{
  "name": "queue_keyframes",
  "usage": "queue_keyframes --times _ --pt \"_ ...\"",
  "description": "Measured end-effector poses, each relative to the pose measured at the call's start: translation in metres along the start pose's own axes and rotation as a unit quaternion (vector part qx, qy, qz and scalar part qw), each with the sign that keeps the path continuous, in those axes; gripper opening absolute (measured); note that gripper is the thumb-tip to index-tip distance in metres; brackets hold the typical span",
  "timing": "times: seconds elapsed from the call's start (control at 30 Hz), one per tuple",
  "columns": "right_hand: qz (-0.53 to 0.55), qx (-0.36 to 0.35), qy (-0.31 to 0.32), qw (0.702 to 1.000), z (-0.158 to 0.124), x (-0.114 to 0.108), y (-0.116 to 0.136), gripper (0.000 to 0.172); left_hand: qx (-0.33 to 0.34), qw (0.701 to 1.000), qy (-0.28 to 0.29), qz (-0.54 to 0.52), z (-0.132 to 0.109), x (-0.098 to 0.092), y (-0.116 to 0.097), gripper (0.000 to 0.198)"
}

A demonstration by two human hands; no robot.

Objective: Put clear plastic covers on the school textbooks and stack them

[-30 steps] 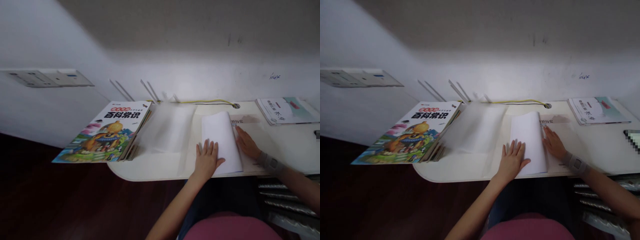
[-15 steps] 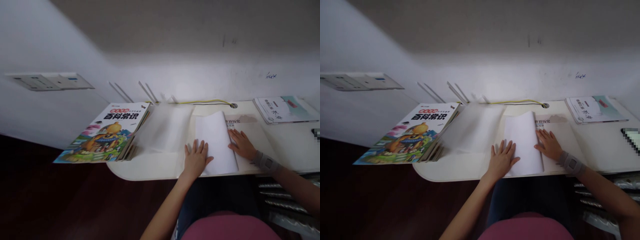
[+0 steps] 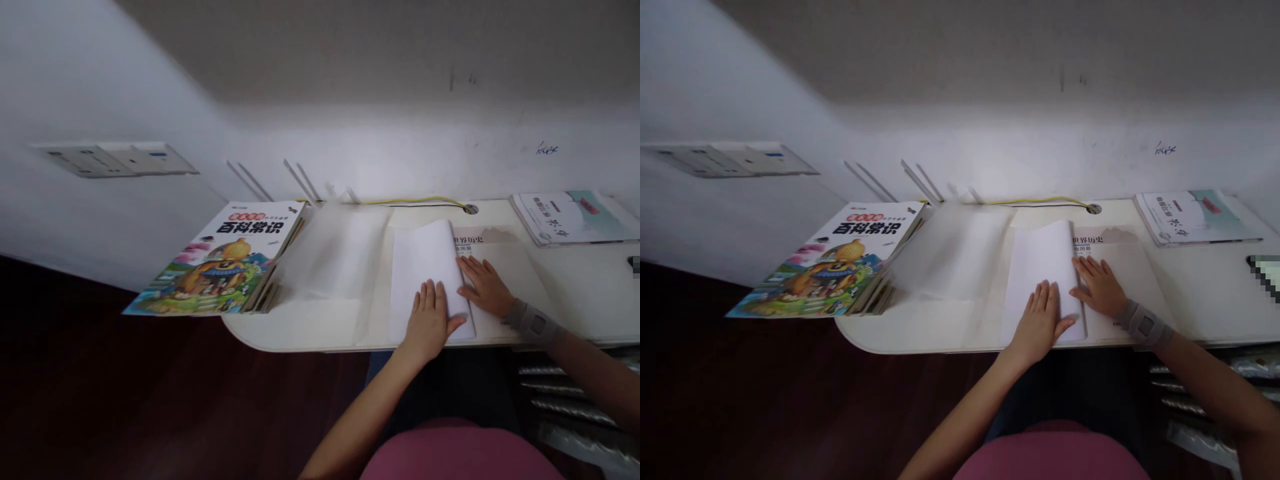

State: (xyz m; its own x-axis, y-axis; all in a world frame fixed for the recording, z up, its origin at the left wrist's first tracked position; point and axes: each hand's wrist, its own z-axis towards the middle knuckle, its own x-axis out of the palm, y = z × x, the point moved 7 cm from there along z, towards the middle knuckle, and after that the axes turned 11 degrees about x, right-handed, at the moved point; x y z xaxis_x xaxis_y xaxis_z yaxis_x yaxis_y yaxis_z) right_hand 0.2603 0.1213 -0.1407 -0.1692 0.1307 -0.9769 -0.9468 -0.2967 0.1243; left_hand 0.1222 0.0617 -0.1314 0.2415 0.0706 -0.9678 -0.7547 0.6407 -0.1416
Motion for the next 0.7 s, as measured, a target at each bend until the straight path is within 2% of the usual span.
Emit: queue_keyframes --times 0.2,0.33,0.5,0.7 --pt "0.001 -0.004 -0.003 1.000 0.000 -0.002 0.001 0.068 -0.032 0.999 0.002 0.036 -0.001 0.008 0.006 0.089" --pt "0.001 -0.008 0.000 1.000 -0.001 -0.002 0.002 0.067 -0.036 0.997 -0.009 0.064 -0.007 0.007 0.009 0.089" --pt "-0.007 -0.007 0.004 1.000 0.000 -0.004 0.004 0.067 -0.050 0.996 0.008 0.076 -0.004 0.006 0.016 0.086" --pt "-0.015 -0.012 0.002 1.000 0.000 -0.002 0.003 0.069 -0.062 0.996 0.002 0.070 -0.011 -0.002 0.019 0.083"
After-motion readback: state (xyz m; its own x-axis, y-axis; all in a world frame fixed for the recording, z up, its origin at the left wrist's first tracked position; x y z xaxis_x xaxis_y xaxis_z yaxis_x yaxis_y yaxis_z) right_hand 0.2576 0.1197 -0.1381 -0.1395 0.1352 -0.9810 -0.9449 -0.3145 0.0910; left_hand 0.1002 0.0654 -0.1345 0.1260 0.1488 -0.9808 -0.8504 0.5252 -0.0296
